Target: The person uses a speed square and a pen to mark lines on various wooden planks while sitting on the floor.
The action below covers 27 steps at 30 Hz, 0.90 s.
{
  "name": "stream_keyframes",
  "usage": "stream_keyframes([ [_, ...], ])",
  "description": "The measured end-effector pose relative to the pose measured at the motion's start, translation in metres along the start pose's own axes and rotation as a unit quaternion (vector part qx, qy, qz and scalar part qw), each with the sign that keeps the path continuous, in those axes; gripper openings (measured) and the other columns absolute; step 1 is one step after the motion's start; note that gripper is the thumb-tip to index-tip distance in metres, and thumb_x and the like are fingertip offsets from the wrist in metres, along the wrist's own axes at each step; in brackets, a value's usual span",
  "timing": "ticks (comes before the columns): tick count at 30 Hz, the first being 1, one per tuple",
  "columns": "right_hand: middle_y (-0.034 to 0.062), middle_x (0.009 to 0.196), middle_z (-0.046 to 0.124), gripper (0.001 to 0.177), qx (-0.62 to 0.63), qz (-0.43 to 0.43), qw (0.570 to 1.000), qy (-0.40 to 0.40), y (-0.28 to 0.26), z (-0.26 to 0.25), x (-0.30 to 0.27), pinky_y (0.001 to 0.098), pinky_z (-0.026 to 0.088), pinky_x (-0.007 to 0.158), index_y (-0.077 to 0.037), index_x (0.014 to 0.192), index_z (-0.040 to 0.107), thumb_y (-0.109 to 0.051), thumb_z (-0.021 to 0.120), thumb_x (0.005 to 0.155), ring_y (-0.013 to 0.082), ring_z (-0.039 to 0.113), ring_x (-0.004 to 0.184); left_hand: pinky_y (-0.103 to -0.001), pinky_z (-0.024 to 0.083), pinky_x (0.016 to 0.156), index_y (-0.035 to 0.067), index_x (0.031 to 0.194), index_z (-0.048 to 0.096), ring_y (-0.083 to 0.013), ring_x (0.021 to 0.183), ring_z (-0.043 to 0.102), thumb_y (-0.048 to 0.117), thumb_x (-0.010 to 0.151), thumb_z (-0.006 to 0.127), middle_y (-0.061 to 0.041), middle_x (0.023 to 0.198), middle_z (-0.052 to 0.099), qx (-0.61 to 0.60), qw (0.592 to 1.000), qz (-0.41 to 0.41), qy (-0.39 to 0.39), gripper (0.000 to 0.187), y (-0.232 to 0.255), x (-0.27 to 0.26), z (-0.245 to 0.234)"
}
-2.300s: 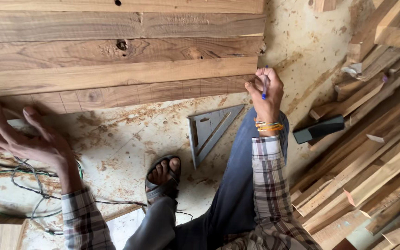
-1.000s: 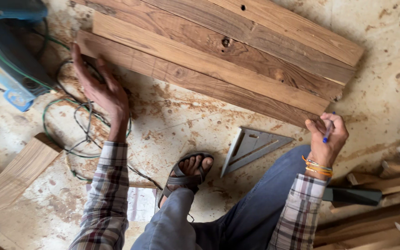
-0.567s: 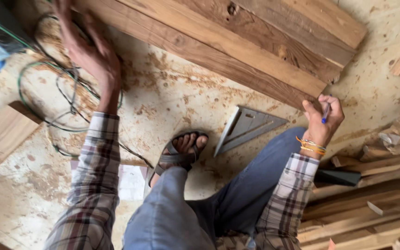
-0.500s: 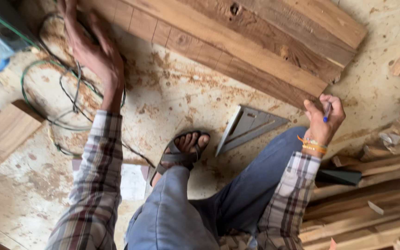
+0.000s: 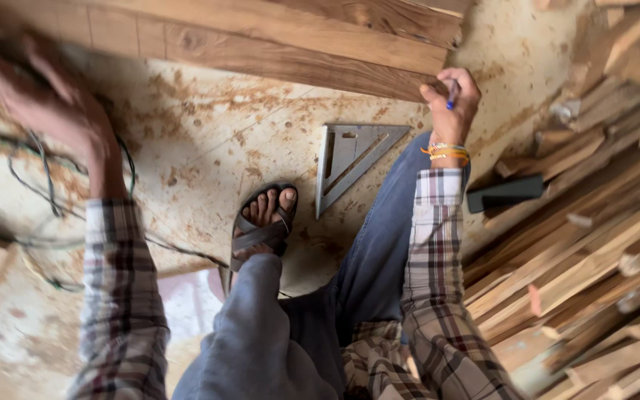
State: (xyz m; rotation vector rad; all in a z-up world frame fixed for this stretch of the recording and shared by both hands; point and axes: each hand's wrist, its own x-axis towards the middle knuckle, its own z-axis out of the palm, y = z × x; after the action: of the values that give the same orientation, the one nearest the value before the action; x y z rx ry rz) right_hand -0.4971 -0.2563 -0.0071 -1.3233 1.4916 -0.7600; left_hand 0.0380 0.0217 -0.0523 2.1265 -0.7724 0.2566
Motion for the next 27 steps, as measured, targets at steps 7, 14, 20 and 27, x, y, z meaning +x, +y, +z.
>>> stream_keyframes([
  [7, -0.0001, 0.091, 0.067, 0.034, -0.017, -0.067, 0.997, 0.032, 0.016, 0.007, -0.001, 0.0229, 0.056, 0.075, -0.005, 0.096, 0.061, 0.016, 0.079, 0.077, 0.0085, 0.065, 0.081, -0.05, 0.045, 0.1, 0.017, 0.139, 0.066, -0.0348, 0.11, 0.054, 0.055, 0.104, 0.046, -0.01, 0.144, 0.063, 0.019, 0.987, -0.155, -0.042, 0.055, 0.032, 0.01, -0.008],
  [14, -0.0006, 0.087, 0.067, 0.031, -0.008, -0.044, 0.996, 0.073, 0.015, 0.02, -0.01, 0.0231, 0.058, 0.075, -0.005, 0.096, 0.061, 0.016, 0.078, 0.08, 0.0075, 0.069, 0.081, -0.049, 0.055, 0.128, 0.011, 0.147, 0.067, -0.0304, 0.154, 0.053, 0.054, 0.117, 0.043, -0.01, 0.168, 0.038, 0.019, 0.999, -0.01, -0.041, 0.057, 0.039, 0.004, -0.022],
  [20, -0.002, 0.083, 0.068, 0.029, -0.091, -0.058, 0.991, 0.081, -0.006, 0.024, -0.017, 0.0216, 0.057, 0.071, -0.005, 0.095, 0.062, 0.013, 0.079, 0.081, 0.0051, 0.068, 0.08, -0.047, 0.05, 0.125, 0.012, 0.149, 0.065, -0.0298, 0.157, 0.045, 0.056, 0.117, 0.043, -0.01, 0.172, 0.032, -0.011, 0.998, -0.026, -0.06, 0.058, 0.024, 0.002, -0.018],
  [27, -0.0005, 0.088, 0.067, 0.028, -0.108, -0.041, 0.991, 0.061, -0.015, 0.02, -0.017, 0.0227, 0.055, 0.068, -0.006, 0.098, 0.062, 0.01, 0.08, 0.084, 0.0058, 0.062, 0.077, -0.065, 0.029, 0.134, 0.01, 0.164, 0.039, -0.0385, 0.162, 0.031, 0.053, 0.114, 0.061, -0.015, 0.172, 0.022, 0.119, 0.986, 0.079, -0.087, 0.07, 0.084, -0.04, -0.026],
])
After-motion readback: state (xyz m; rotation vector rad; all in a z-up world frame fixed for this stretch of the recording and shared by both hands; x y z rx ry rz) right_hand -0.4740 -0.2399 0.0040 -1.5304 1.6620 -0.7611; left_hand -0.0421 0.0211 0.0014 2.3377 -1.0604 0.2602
